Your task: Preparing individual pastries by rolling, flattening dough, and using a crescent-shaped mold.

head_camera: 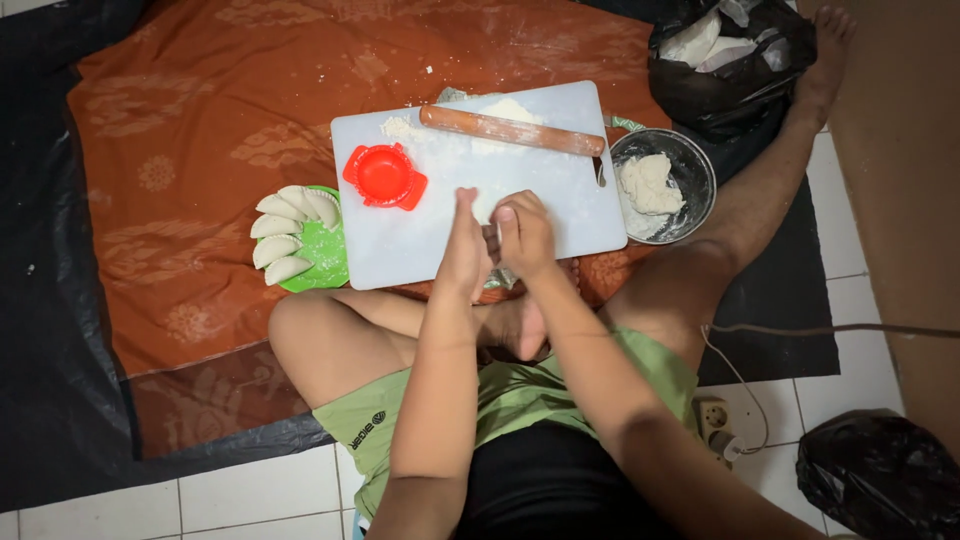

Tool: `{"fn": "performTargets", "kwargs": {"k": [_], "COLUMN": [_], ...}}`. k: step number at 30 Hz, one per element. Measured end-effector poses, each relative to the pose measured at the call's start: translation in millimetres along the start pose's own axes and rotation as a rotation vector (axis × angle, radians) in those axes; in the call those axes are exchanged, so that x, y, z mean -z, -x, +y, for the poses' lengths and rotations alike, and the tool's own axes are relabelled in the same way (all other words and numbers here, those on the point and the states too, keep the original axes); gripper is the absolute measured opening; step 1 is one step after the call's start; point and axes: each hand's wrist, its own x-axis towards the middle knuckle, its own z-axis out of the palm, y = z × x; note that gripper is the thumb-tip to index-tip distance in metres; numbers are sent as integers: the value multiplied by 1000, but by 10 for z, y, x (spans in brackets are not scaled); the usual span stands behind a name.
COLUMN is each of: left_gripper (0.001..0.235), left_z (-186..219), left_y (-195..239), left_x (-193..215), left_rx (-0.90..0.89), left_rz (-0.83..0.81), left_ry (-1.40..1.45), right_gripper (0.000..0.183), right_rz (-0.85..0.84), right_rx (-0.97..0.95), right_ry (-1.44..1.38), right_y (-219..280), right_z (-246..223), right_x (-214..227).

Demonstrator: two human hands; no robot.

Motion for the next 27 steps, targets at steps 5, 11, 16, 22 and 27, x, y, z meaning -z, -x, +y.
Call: {"fn": "performTargets", "kwargs": {"k": [5, 11, 16, 22, 27], "left_gripper": [73, 61, 30, 40, 64], "left_z": [-415, -574, -795, -666, -741], "left_y": [-397, -367, -798, -839, -810], "left_x": [375, 188, 365, 551, 562], "left_rx": [-135, -397, -770, -506, -476], "left_rz": [112, 94, 326, 567, 327], "left_ry": [-563, -504, -624, -251, -65], "right_gripper": [34, 34, 78, 65, 65], "right_rz": [103, 360, 110, 9, 126], "right_rx": [-483, -909, -679, -410, -72], "right_ry": [-40, -535, -761, -473, -244], "right_y": [168, 107, 102, 154, 59], "right_z": [350, 53, -559, -504, -685], "right_x": [80, -36, -55, 90, 109]}}
